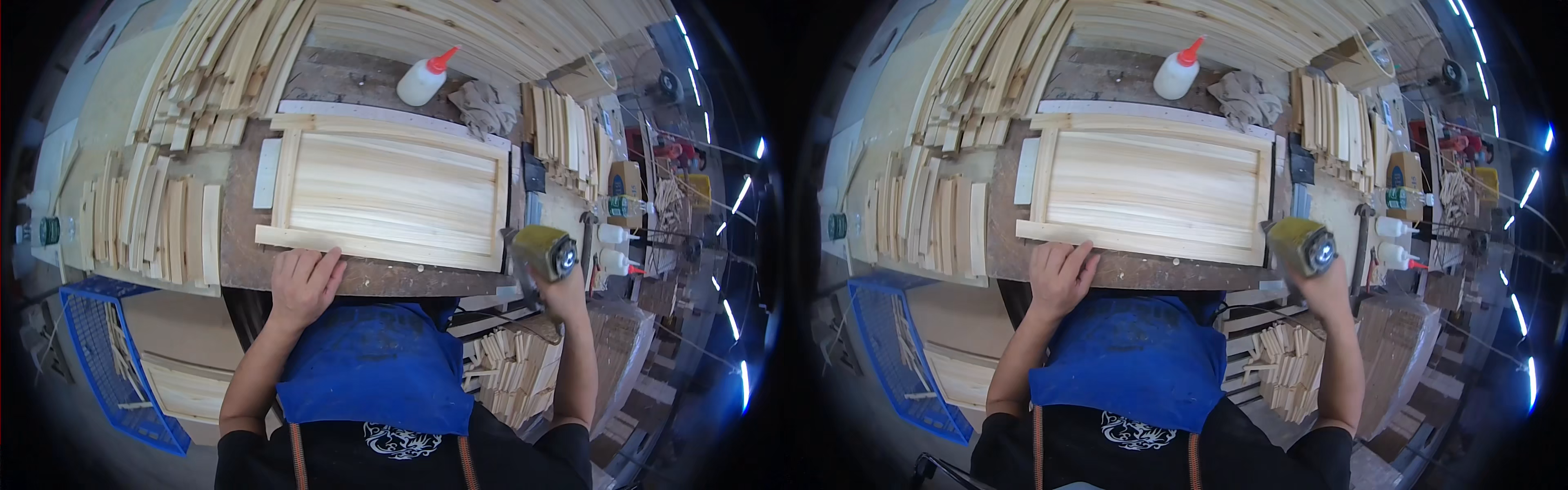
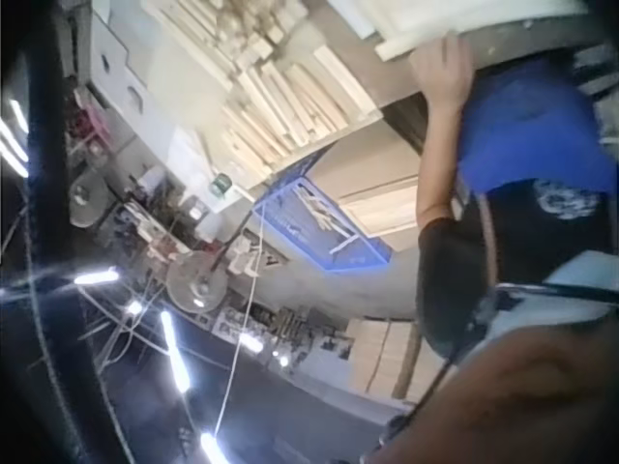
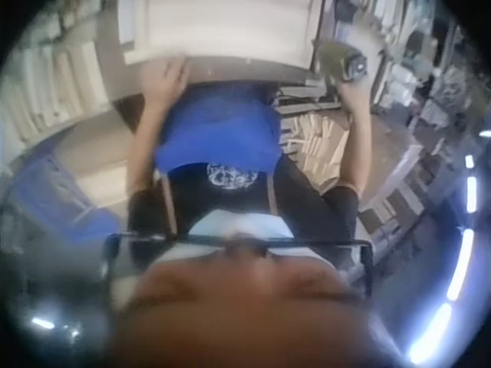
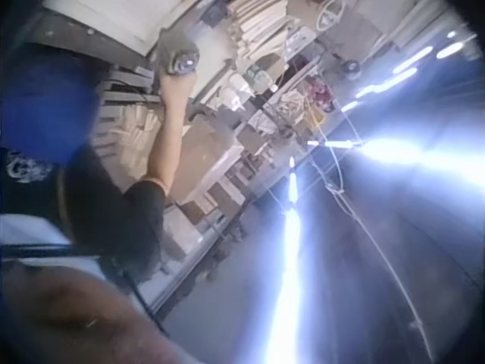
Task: Assembling a wooden frame by applying glue and using a nail gun.
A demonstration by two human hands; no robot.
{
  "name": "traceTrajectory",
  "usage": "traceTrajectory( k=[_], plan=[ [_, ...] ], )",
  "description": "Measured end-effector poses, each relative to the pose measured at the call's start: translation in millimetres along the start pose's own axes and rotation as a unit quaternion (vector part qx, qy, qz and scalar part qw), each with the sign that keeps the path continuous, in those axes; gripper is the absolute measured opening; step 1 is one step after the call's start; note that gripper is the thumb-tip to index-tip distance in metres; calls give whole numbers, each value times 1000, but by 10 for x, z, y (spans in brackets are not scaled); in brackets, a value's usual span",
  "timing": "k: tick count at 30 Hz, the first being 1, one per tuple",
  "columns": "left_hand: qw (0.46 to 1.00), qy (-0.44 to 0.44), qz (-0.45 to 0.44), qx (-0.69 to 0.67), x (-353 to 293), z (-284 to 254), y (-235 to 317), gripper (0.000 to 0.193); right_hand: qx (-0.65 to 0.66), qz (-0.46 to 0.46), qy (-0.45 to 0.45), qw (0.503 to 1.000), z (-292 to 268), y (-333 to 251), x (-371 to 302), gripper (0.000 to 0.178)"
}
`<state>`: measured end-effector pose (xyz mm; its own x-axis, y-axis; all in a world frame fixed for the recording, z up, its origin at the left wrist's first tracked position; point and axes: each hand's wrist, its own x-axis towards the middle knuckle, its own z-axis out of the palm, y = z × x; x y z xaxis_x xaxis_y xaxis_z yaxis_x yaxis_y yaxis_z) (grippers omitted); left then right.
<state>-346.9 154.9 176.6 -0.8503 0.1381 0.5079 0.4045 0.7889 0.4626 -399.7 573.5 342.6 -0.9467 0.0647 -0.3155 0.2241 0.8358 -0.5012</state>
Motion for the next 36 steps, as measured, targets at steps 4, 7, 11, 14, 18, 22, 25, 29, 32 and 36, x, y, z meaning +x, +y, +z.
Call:
traceTrajectory(
  k=[4, 7, 11, 14, 18, 22, 25, 29, 32, 36],
  plan=[
    [997, -41, 69, 1, 228, -14, 161, 46, -170, 115, 80, 975, -108, 740, 375, 50],
    [991, -93, 97, -1, 389, 29, 190, 49, -167, 92, 148, 970, -6, 1278, 531, 60],
    [977, -165, 133, 8, 502, 142, 104, 49, -164, 67, 234, 956, 224, 1672, 733, 73],
    [966, -196, 170, 18, 548, 149, 31, 49, -163, 91, 248, 951, 315, 1591, 761, 79],
    [958, -189, 210, 45, 687, 89, 5, 50, -149, 147, 227, 951, 384, 1331, 728, 80],
    [957, -186, 210, 79, 1000, -323, 177, 47, -126, 112, 257, 952, 534, 1341, 669, 75],
    [954, -189, 212, 93, 1282, -499, 230, 41, -148, -17, 354, 923, 646, 1509, 641, 68],
    [972, -92, 206, 64, 1696, -816, 506, 39, -55, -124, 403, 905, 884, 984, 375, 57],
    [989, -19, 141, -46, 1932, -1219, 660, 30, -1, -243, 366, 899, 1258, 665, 265, 53],
    [956, 17, -216, -196, 1807, -2251, 780, 23, 68, -339, 235, 908, 1689, 79, 217, 50]
  ],
)
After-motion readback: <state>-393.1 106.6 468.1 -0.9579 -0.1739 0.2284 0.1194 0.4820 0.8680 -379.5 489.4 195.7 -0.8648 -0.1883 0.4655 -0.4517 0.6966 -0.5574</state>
